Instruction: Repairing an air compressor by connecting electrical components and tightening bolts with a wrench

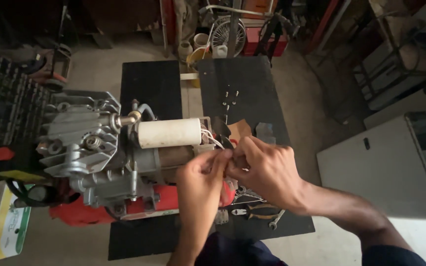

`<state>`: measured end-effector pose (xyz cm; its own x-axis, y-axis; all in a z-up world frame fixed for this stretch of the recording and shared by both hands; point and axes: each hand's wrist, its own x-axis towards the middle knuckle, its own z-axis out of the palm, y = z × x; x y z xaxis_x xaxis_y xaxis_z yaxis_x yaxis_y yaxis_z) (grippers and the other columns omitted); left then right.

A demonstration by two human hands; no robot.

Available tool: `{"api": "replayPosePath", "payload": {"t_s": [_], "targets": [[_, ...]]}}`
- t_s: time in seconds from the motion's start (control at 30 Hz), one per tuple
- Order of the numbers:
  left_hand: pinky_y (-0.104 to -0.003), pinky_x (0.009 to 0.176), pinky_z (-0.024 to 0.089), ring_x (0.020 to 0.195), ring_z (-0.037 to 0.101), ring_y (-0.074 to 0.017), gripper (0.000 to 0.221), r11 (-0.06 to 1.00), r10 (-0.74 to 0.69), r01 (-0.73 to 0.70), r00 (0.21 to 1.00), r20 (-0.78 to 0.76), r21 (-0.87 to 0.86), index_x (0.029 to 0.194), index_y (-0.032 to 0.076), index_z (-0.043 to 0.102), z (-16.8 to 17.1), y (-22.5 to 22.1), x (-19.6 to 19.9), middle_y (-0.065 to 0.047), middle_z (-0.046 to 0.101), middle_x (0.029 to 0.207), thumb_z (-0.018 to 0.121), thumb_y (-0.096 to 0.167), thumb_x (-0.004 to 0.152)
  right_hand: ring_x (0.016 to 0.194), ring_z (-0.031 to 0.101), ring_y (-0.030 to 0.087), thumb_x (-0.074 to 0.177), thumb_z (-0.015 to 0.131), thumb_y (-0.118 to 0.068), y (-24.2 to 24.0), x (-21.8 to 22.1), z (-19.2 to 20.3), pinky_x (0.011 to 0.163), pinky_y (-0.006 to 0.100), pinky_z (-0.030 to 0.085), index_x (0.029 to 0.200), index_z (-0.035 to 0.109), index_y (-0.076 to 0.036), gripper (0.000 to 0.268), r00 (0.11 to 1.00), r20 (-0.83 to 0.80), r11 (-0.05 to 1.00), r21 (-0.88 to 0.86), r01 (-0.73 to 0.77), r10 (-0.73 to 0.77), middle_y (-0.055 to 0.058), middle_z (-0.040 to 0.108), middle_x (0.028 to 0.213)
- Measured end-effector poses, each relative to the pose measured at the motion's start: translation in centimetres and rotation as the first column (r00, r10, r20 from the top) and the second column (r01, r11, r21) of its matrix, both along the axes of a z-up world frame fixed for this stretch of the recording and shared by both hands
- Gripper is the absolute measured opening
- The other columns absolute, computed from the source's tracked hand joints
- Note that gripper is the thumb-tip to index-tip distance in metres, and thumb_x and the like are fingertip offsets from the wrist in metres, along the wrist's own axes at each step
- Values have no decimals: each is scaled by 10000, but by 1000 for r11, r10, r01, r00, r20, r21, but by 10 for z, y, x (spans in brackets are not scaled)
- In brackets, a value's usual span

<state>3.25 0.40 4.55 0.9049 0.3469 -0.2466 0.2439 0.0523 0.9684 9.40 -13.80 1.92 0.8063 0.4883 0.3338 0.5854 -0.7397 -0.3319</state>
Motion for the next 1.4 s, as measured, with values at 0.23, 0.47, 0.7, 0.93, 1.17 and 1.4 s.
{"api": "replayPosePath", "payload": {"t_s": [0.23,0.47,0.7,0.93,1.17,1.4], "targets": [[-254,231,320,259,509,-150,390,982,-72,75,997,26,-173,954,-32,763,-15,8,7,-107,702,538,655,343,940,524,508,28,858,814,-203,-25,5,52,470,204,413,968,813,-132,131,911,-357,936,344,-78,207,-40,695,689],[-227,246,303,261,515,-122,386,990,-131,131,991,8,-55,970,-20,760,1,11,10,-80,856,885,586,325,962,541,736,97,868,738,-286,-36,-10,23,508,211,626,987,815,-56,270,645,-754,925,324,197,127,69,840,719],[-249,234,371,262,547,-185,353,991,-125,124,992,-15,-53,1008,-50,728,-1,9,17,-182,840,924,625,281,942,446,587,125,906,755,-99,-13,-25,-38,280,208,381,1038,807,14,181,524,-742,592,660,463,417,100,669,730],[-245,313,416,309,577,-142,314,967,-110,114,993,-29,227,927,35,723,12,6,11,-59,833,759,652,341,936,497,566,50,924,762,-145,-10,-26,-36,431,185,421,973,712,-49,119,484,-706,631,696,341,517,56,746,752],[-332,531,564,585,734,-184,216,820,-89,-115,942,323,561,873,61,660,-33,4,6,-46,765,722,717,253,954,557,585,48,863,844,-218,-13,-32,-12,508,223,464,900,666,-130,202,653,-706,850,495,180,273,-20,697,713],[-276,339,400,308,550,-149,315,977,-29,37,999,-38,212,945,46,743,4,2,6,-37,745,663,675,354,929,545,572,42,885,816,-78,-5,-40,-37,506,209,459,929,610,-92,211,662,-667,712,644,280,343,1,671,675]]}}
